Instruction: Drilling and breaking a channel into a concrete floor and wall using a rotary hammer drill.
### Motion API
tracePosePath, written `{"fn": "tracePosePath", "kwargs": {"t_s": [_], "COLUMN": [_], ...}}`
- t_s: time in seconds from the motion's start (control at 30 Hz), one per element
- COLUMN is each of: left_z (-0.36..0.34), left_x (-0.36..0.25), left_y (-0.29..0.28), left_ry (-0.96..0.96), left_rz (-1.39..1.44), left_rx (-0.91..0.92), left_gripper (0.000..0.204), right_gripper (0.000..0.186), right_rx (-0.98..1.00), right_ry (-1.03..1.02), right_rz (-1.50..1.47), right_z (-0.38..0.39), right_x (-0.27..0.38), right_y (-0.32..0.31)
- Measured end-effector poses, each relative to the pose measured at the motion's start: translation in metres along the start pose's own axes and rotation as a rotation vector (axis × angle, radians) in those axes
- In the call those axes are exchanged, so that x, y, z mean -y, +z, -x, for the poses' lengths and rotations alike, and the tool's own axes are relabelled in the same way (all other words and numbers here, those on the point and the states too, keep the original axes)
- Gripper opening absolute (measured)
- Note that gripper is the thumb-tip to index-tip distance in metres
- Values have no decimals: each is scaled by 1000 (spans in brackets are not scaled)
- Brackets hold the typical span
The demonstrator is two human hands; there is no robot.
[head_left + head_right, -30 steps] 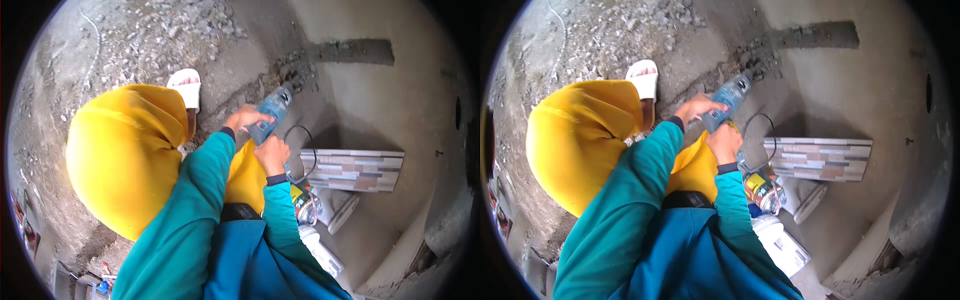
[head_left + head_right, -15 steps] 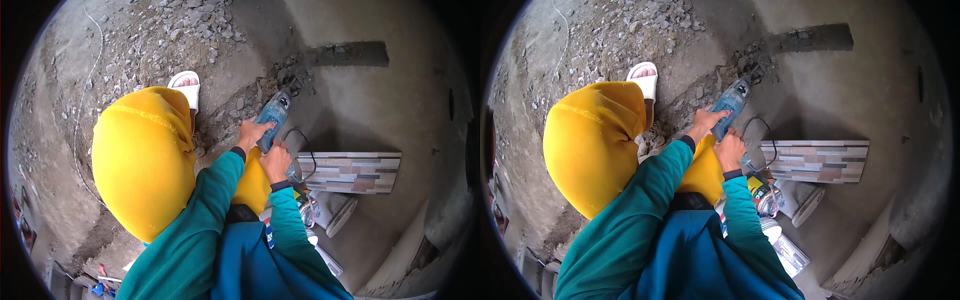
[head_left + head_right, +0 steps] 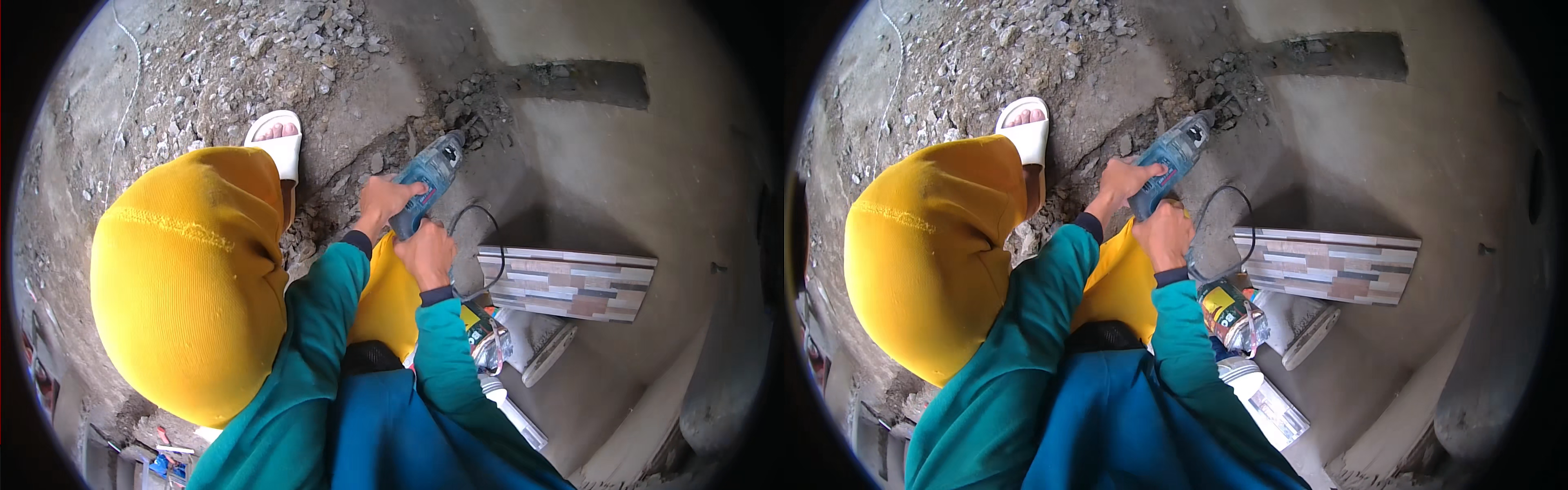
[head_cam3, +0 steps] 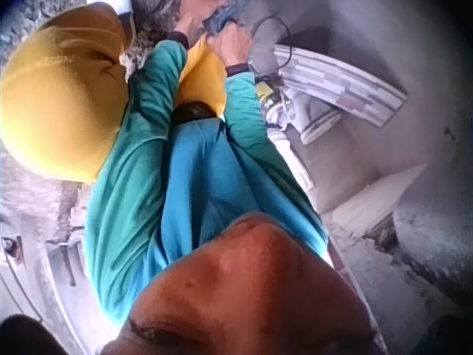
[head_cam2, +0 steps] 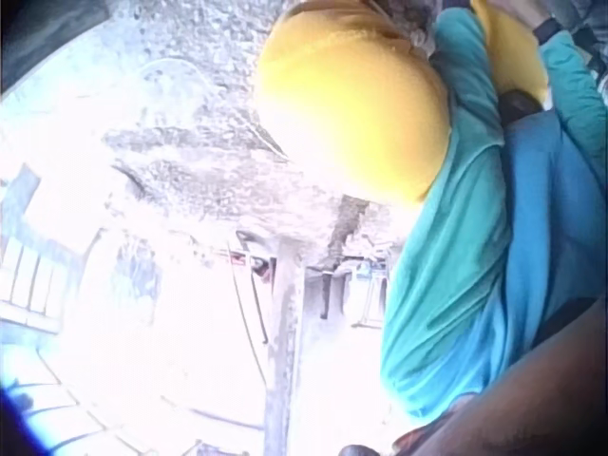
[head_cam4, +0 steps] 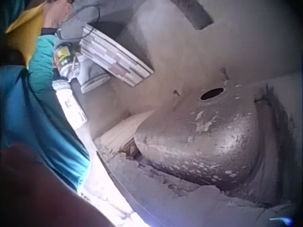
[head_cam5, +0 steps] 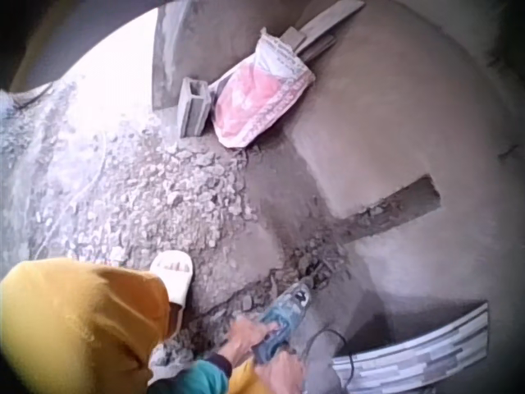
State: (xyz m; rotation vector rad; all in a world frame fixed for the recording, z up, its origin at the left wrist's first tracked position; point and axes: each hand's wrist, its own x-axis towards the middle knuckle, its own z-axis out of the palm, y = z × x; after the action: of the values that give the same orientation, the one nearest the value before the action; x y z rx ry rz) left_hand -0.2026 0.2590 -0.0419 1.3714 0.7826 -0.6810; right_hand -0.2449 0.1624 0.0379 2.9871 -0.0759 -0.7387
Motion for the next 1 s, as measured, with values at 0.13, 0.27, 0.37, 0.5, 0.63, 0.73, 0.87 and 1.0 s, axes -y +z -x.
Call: {"fn": "tracePosePath", "kwargs": {"t_s": [0.13, 0.27, 0.37, 0.5, 0.63, 0.73, 0.87, 1.0], "left_z": [-20, -23, -28, -33, -34, -33, -30, -20], "left_x": [15, 4, 18, 34, 37, 34, 6, 15], "left_y": [-5, -2, -4, -7, -7, -12, -28, -13], "left_ry": [8, -4, 37, 116, 165, 227, -176, -173], "left_rz": [-44, -63, -108, -72, -48, -63, 305, 436], "left_rx": [-68, -3, -35, -39, -33, -71, 494, 756], "left_gripper": [64, 63, 72, 85, 88, 68, 62, 54], "right_gripper": [48, 44, 46, 46, 50, 51, 44, 45], "right_rx": [13, -42, -74, -62, 24, 77, 85, 146], "right_ry": [33, 62, 63, -86, -62, -1, -88, -121], "right_rz": [-48, -57, -83, -120, -139, -88, 17, 94], "right_z": [-4, -12, -6, -6, -11, -8, -2, 44], "right_x": [10, 9, 11, -4, -2, 3, 1, -5], "right_y": [2, 13, 19, 29, 38, 35, -6, -46]}}
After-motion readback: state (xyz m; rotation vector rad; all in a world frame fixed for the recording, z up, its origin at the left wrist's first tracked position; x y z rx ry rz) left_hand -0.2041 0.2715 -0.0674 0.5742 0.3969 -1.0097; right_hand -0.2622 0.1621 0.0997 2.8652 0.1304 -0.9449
